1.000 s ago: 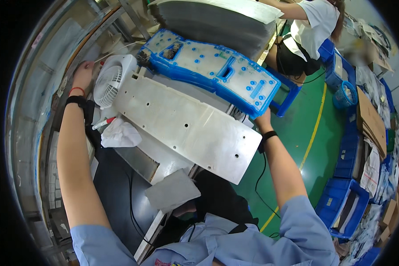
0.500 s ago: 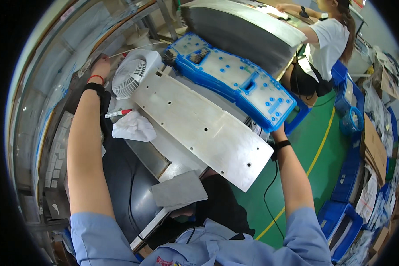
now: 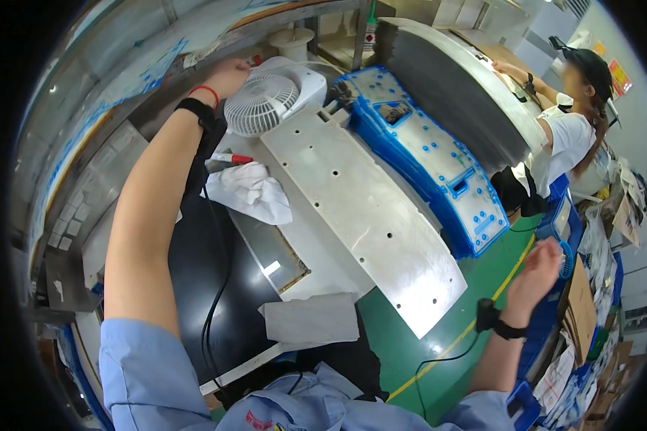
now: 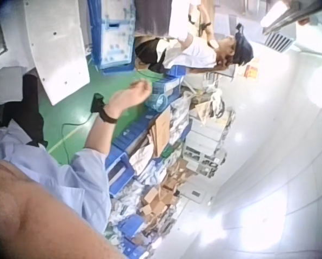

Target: Inspecting, stacking, and organizing internal keyboard membranes and metal plates on a factory workbench.

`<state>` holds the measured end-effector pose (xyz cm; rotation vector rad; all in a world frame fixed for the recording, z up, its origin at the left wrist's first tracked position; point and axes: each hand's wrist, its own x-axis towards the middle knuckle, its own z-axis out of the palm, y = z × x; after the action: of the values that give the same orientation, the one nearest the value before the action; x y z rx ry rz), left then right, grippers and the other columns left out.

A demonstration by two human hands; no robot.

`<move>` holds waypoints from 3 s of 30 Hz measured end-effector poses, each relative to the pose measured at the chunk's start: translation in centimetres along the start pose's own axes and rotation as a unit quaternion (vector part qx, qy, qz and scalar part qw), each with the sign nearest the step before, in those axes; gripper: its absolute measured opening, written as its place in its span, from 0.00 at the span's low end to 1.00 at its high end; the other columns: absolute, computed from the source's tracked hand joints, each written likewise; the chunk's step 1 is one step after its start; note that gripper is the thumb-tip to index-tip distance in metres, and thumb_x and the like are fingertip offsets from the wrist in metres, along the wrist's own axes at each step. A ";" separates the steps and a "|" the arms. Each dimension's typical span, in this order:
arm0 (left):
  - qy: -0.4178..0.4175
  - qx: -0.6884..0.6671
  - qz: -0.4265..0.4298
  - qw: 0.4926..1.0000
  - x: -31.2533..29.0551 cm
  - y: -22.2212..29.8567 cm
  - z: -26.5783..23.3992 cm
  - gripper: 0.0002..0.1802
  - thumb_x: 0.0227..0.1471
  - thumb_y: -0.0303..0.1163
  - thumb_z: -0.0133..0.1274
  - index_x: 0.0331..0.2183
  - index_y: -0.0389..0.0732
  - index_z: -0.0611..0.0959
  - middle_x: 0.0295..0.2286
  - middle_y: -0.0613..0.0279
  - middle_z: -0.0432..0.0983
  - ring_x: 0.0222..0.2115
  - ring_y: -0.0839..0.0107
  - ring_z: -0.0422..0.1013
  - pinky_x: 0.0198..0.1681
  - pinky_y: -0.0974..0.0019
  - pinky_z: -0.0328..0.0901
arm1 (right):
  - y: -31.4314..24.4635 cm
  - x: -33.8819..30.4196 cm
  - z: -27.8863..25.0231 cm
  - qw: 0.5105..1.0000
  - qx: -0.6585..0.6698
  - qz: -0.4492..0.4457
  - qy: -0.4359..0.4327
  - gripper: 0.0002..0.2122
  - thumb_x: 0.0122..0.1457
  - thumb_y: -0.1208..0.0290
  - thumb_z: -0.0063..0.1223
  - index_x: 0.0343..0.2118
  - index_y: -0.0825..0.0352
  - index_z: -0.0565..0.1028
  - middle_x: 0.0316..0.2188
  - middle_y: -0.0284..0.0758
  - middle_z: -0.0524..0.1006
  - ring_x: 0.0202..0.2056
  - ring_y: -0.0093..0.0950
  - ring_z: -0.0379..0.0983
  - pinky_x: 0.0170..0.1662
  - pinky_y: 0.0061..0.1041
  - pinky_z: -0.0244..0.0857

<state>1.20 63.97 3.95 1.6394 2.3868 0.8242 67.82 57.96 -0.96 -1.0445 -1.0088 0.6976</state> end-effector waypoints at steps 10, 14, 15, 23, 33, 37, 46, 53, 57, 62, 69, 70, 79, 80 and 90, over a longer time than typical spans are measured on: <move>-0.047 -0.357 -0.041 0.932 -2.6 5.1 -1.1 0.17 0.57 0.40 0.48 0.45 0.43 0.78 0.35 0.70 0.74 0.32 0.81 0.66 0.35 0.76 0.62 | -10.7 -2.8 35.7 0.784 -0.114 0.175 -0.585 0.21 0.62 0.56 0.46 0.47 0.73 0.70 0.40 0.39 0.75 0.34 0.27 0.73 0.35 0.23 0.66; -0.048 -0.375 -0.007 0.926 -3.8 7.1 -0.5 0.18 0.57 0.40 0.49 0.45 0.41 0.78 0.34 0.70 0.74 0.32 0.81 0.66 0.34 0.76 0.62 | -6.3 -5.4 45.2 0.777 -0.064 0.359 -0.513 0.21 0.63 0.56 0.47 0.45 0.73 0.70 0.38 0.39 0.75 0.34 0.26 0.72 0.33 0.22 0.68; -0.046 -0.375 0.009 0.926 -4.0 7.2 -0.6 0.18 0.57 0.40 0.49 0.46 0.40 0.78 0.34 0.70 0.74 0.32 0.81 0.66 0.34 0.76 0.62 | -5.3 -5.8 47.0 0.767 -0.022 0.414 -0.490 0.19 0.63 0.58 0.48 0.44 0.72 0.70 0.37 0.38 0.75 0.33 0.26 0.72 0.33 0.21 0.69; -0.019 -0.118 0.072 0.990 -6.9 4.6 -0.6 0.44 0.50 0.53 0.57 0.55 0.27 0.65 0.52 0.42 0.66 0.53 0.58 0.64 0.55 0.62 0.59 | 0.0 -2.5 48.9 0.820 0.097 0.286 -0.486 0.06 0.60 0.73 0.52 0.32 0.70 0.73 0.27 0.33 0.74 0.27 0.23 0.70 0.29 0.17 0.67; -0.100 -0.337 -0.130 0.927 -8.7 2.5 -0.6 0.40 0.54 0.50 0.51 0.53 0.24 0.63 0.48 0.45 0.69 0.49 0.61 0.67 0.52 0.64 0.61 | 3.5 0.0 50.4 0.872 -0.200 -0.030 -0.446 0.05 0.53 0.77 0.58 0.27 0.74 0.76 0.22 0.36 0.77 0.22 0.24 0.74 0.26 0.20 0.70; -0.099 -0.488 -0.202 0.843 -9.8 4.0 -0.8 0.24 0.58 0.41 0.48 0.45 0.29 0.75 0.37 0.55 0.78 0.35 0.65 0.77 0.38 0.64 0.70 | 4.6 0.4 50.9 0.900 -0.164 -0.036 -0.402 0.04 0.52 0.79 0.59 0.26 0.74 0.76 0.21 0.36 0.77 0.22 0.23 0.74 0.26 0.20 0.71; -0.093 -0.568 -0.245 0.780 -9.8 2.9 -0.2 0.18 0.60 0.35 0.41 0.46 0.32 0.73 0.37 0.57 0.79 0.33 0.67 0.78 0.38 0.63 0.73 | 4.4 0.1 51.1 0.900 -0.210 -0.068 -0.377 0.08 0.48 0.73 0.63 0.23 0.71 0.76 0.17 0.38 0.78 0.21 0.27 0.76 0.29 0.26 0.69; -0.087 -0.566 -0.241 0.784 -9.6 2.5 0.3 0.19 0.60 0.36 0.42 0.46 0.32 0.74 0.36 0.57 0.79 0.33 0.68 0.77 0.37 0.63 0.72 | 4.4 -0.3 50.8 0.910 -0.187 -0.051 -0.366 0.09 0.48 0.72 0.64 0.21 0.70 0.75 0.17 0.37 0.78 0.20 0.27 0.76 0.28 0.25 0.68; -0.077 -0.554 -0.245 0.792 -9.6 2.6 0.3 0.18 0.60 0.36 0.43 0.44 0.32 0.75 0.35 0.58 0.79 0.32 0.68 0.77 0.37 0.63 0.71 | 4.2 -0.3 50.7 0.907 -0.197 -0.059 -0.367 0.09 0.48 0.71 0.64 0.21 0.70 0.76 0.16 0.37 0.78 0.20 0.27 0.76 0.28 0.25 0.68; -0.081 -0.558 -0.245 0.789 -9.4 2.2 0.4 0.18 0.59 0.36 0.44 0.43 0.32 0.75 0.34 0.58 0.79 0.31 0.69 0.77 0.35 0.64 0.71 | 4.4 -0.2 50.9 0.902 -0.218 -0.091 -0.361 0.09 0.46 0.70 0.65 0.21 0.70 0.76 0.17 0.38 0.78 0.21 0.29 0.76 0.29 0.27 0.69; -0.088 -0.557 -0.233 0.792 -9.4 1.6 0.7 0.19 0.59 0.37 0.44 0.44 0.32 0.75 0.36 0.58 0.79 0.33 0.70 0.76 0.37 0.63 0.70 | 4.8 0.0 51.1 0.898 -0.229 -0.103 -0.360 0.10 0.45 0.69 0.66 0.23 0.70 0.77 0.21 0.41 0.79 0.25 0.34 0.77 0.32 0.29 0.69; -0.091 -0.557 -0.232 0.792 -9.4 1.7 0.7 0.19 0.59 0.38 0.44 0.44 0.32 0.75 0.36 0.58 0.79 0.33 0.70 0.76 0.38 0.63 0.70 | 5.0 0.1 51.1 0.898 -0.231 -0.104 -0.359 0.10 0.45 0.69 0.66 0.23 0.70 0.77 0.21 0.41 0.79 0.26 0.34 0.77 0.33 0.30 0.69; -0.072 -0.543 -0.233 0.803 -9.6 2.0 0.6 0.21 0.59 0.37 0.44 0.46 0.31 0.74 0.37 0.57 0.79 0.34 0.69 0.76 0.39 0.63 0.70 | 4.9 0.0 51.0 0.896 -0.255 -0.110 -0.348 0.10 0.44 0.68 0.65 0.22 0.69 0.77 0.24 0.43 0.79 0.29 0.39 0.76 0.37 0.31 0.69; -0.074 -0.547 -0.231 0.801 -9.6 2.0 0.7 0.21 0.59 0.37 0.44 0.46 0.31 0.74 0.37 0.57 0.79 0.34 0.69 0.76 0.39 0.63 0.70 | 5.1 0.1 51.0 0.896 -0.248 -0.128 -0.346 0.09 0.45 0.70 0.65 0.21 0.70 0.77 0.22 0.40 0.78 0.26 0.33 0.76 0.33 0.28 0.69; -0.067 -0.580 -0.221 0.781 -9.5 1.7 0.2 0.18 0.59 0.36 0.45 0.44 0.33 0.75 0.36 0.59 0.78 0.34 0.69 0.76 0.39 0.61 0.69 | 4.2 -0.4 50.6 0.846 -0.303 -0.268 -0.347 0.08 0.43 0.70 0.65 0.20 0.68 0.78 0.22 0.41 0.79 0.25 0.32 0.77 0.32 0.28 0.69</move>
<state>6.50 56.02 2.81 0.5607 1.4027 1.5163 21.16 77.65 2.87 -0.9649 -2.1596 0.2659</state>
